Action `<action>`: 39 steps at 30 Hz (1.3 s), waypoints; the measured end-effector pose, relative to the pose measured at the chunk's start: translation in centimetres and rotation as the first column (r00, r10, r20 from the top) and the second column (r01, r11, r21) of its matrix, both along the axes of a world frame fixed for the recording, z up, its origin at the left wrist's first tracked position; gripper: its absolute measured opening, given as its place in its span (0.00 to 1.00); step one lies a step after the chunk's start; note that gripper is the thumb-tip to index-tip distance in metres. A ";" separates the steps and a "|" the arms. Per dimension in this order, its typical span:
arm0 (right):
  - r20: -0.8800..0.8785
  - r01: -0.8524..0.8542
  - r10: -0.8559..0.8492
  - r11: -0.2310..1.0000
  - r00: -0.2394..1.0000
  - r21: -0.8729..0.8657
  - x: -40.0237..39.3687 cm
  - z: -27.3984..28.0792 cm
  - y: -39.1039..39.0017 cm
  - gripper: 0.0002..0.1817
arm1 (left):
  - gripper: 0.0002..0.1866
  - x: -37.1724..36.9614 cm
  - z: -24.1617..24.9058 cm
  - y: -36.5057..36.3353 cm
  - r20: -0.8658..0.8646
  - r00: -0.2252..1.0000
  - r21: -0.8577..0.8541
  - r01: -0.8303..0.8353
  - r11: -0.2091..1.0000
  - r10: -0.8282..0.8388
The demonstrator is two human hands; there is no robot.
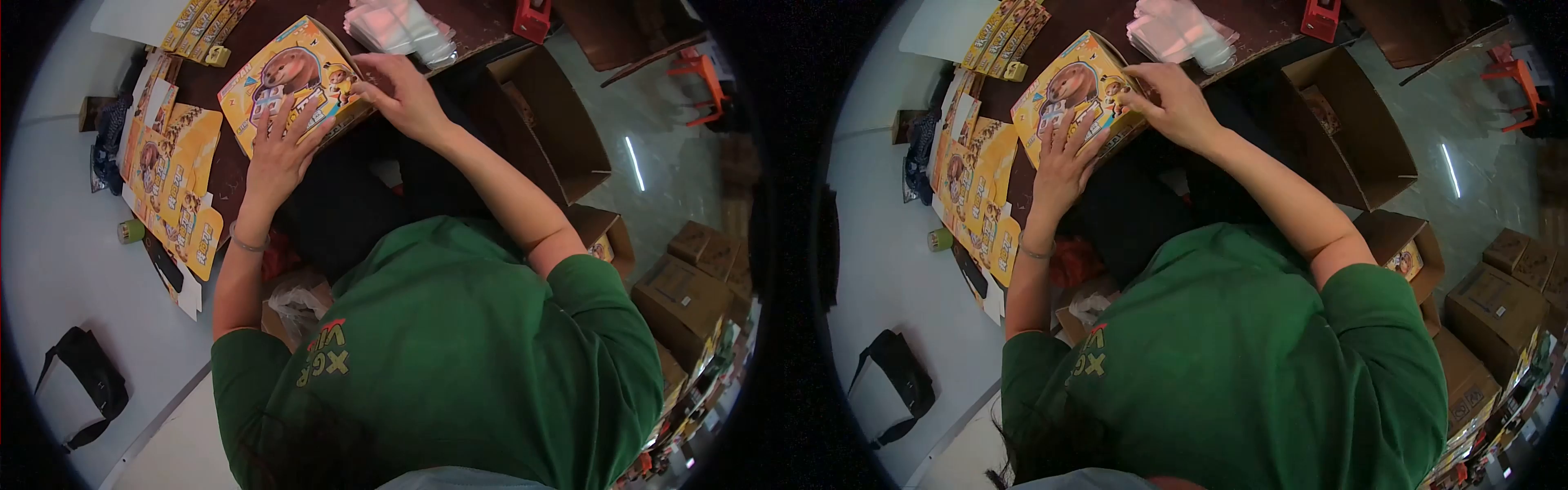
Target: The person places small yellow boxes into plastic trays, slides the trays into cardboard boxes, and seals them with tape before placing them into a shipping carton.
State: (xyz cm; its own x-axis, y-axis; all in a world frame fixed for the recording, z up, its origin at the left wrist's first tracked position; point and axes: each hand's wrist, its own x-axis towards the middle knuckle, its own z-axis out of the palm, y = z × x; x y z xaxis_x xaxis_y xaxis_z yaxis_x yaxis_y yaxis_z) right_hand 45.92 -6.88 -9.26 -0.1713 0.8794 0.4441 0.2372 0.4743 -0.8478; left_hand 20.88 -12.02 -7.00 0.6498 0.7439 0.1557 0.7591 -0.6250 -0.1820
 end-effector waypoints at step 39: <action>0.335 -0.255 0.233 0.967 0.913 0.022 -1.9 0.8 -2.9 0.52 | 0.23 0.5 -5.1 -9.1 0.398 -0.612 -0.668 0.317 0.673 0.683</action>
